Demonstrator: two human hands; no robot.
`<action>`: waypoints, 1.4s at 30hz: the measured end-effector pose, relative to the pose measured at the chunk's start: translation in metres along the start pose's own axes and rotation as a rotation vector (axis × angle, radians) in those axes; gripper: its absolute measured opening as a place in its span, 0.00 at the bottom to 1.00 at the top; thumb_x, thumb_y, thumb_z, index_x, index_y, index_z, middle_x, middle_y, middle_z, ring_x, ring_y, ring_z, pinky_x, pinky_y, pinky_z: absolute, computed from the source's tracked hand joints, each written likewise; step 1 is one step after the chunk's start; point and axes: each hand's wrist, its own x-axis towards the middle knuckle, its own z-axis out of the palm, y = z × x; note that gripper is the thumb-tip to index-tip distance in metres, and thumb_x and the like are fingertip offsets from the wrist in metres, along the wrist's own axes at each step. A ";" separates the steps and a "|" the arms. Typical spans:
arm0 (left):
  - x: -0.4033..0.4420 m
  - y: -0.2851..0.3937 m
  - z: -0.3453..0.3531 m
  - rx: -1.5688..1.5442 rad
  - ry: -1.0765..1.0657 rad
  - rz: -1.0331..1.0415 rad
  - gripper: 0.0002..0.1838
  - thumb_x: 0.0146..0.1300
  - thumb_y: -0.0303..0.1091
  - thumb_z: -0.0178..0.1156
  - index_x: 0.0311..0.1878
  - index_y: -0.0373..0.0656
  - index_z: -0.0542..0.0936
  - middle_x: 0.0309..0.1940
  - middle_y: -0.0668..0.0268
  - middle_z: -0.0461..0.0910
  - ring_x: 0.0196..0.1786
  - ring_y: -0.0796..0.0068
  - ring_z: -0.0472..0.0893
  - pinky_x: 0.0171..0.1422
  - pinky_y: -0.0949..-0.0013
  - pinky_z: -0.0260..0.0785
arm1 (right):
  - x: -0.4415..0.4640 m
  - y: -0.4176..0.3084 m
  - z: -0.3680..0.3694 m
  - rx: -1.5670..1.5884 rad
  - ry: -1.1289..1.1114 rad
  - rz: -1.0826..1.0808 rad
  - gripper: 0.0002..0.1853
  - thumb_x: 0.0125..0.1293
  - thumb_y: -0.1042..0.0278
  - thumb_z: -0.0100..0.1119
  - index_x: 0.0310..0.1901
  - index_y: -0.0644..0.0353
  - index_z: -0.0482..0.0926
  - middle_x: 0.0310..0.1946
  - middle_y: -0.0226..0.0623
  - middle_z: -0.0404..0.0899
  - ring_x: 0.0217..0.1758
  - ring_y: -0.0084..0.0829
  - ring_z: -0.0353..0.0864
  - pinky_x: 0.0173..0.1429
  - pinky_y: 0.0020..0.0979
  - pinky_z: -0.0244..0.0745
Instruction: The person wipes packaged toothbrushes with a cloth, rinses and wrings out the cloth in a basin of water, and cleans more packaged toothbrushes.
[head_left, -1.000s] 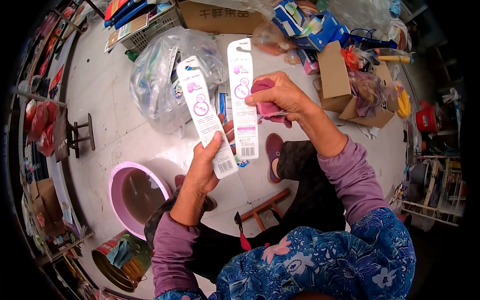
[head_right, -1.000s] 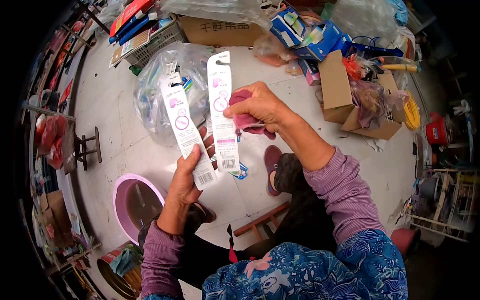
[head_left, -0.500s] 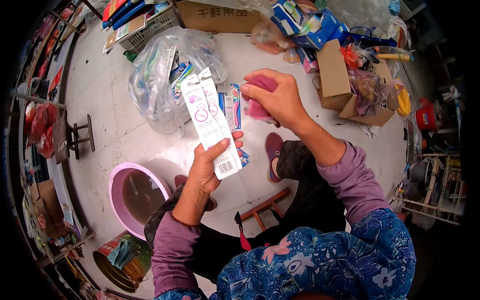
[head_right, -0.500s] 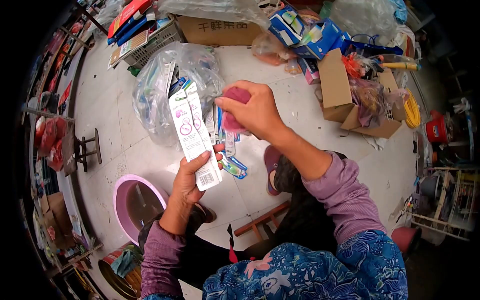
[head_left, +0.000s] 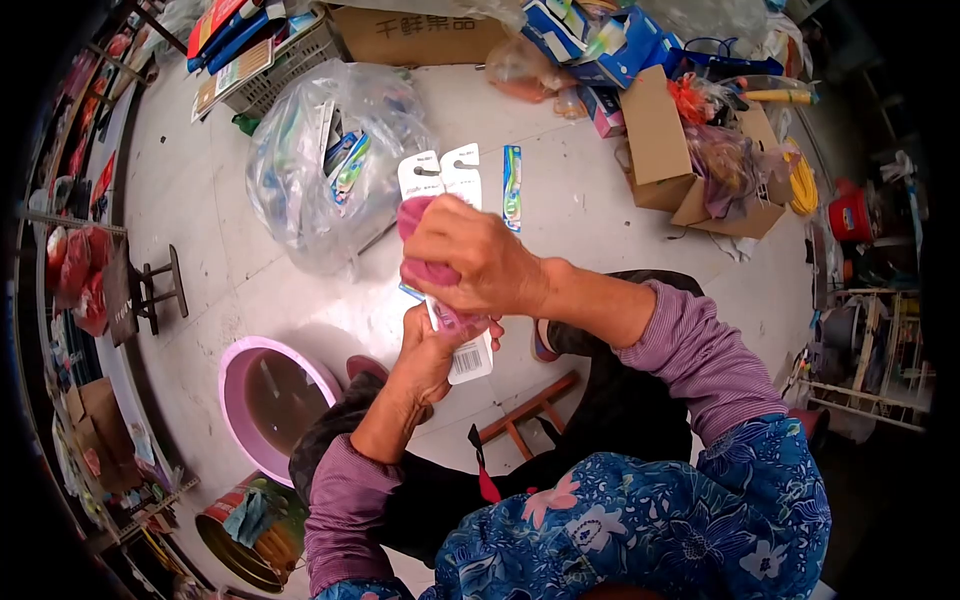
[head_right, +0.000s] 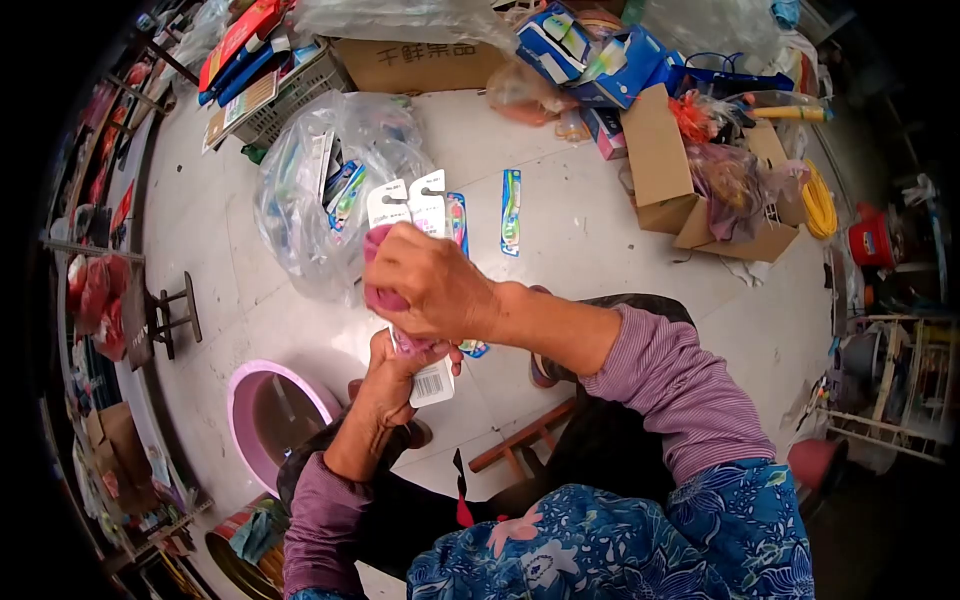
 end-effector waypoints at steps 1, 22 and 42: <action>-0.001 0.000 0.000 0.024 -0.025 -0.021 0.10 0.56 0.25 0.62 0.42 0.34 0.79 0.30 0.60 0.81 0.31 0.70 0.82 0.36 0.69 0.76 | 0.004 0.003 -0.002 -0.040 0.051 0.013 0.12 0.47 0.71 0.70 0.33 0.61 0.78 0.31 0.38 0.76 0.37 0.41 0.75 0.42 0.36 0.74; -0.005 0.009 -0.004 -0.132 0.021 0.098 0.14 0.58 0.26 0.63 0.47 0.33 0.76 0.36 0.58 0.81 0.34 0.70 0.82 0.40 0.68 0.78 | 0.010 0.072 -0.078 0.680 0.364 0.878 0.07 0.53 0.75 0.60 0.34 0.67 0.80 0.29 0.35 0.82 0.30 0.23 0.79 0.37 0.23 0.75; 0.004 0.000 -0.010 -0.193 0.128 0.087 0.20 0.58 0.22 0.59 0.55 0.33 0.71 0.46 0.54 0.80 0.39 0.66 0.84 0.43 0.64 0.81 | -0.006 0.015 -0.004 0.800 0.059 0.865 0.16 0.47 0.81 0.67 0.40 0.63 0.79 0.52 0.37 0.76 0.47 0.26 0.78 0.53 0.26 0.72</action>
